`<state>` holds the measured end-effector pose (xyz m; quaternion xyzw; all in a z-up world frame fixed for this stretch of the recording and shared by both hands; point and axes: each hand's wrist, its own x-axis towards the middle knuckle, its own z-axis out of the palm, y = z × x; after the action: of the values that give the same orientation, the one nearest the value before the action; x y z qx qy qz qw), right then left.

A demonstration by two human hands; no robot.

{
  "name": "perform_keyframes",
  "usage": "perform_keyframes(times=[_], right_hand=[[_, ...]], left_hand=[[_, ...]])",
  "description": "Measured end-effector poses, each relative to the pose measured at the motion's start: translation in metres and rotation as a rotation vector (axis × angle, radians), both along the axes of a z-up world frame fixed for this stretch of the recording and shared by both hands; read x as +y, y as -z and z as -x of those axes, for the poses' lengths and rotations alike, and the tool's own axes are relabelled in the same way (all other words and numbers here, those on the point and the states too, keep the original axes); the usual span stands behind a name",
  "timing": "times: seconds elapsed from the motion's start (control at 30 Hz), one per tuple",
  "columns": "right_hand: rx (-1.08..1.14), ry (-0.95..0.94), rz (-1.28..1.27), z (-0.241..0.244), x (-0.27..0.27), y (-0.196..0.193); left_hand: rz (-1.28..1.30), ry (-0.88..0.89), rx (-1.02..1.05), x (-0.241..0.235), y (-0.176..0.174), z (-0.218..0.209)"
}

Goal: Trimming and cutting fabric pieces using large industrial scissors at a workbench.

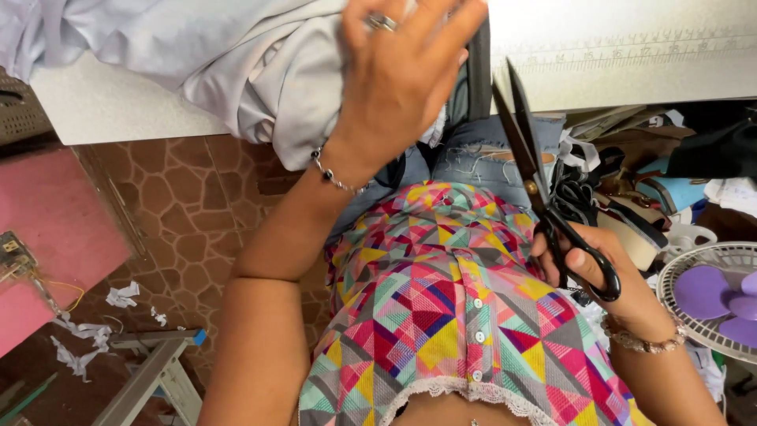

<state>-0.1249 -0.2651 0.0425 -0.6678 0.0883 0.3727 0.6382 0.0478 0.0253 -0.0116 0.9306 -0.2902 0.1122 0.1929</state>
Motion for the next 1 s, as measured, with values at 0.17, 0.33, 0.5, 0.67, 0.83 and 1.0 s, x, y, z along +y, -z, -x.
perform_keyframes(times=[0.17, 0.33, 0.5, 0.67, 0.83, 1.0], right_hand=[[-0.026, 0.04, 0.032, 0.002, -0.004, 0.0], [-0.124, -0.006, 0.137, -0.001, -0.006, -0.009], [-0.106, -0.053, 0.235, 0.006, -0.021, 0.002], [-0.084, -0.068, 0.289, 0.006, -0.024, 0.005], [-0.159, 0.017, 0.081, 0.012, -0.044, 0.006], [-0.028, 0.002, 0.202, 0.006, -0.052, -0.007]], left_hand=[[-0.332, 0.094, 0.056, -0.012, 0.003, -0.002], [-0.288, -0.107, -0.19, -0.027, 0.017, -0.029], [-0.149, -0.031, 0.013, -0.004, -0.01, -0.024], [-0.146, 0.011, 0.086, -0.01, -0.022, -0.009], [0.168, 0.109, 0.053, -0.044, -0.007, 0.032], [0.58, 0.04, 0.082, -0.047, 0.004, 0.04]])
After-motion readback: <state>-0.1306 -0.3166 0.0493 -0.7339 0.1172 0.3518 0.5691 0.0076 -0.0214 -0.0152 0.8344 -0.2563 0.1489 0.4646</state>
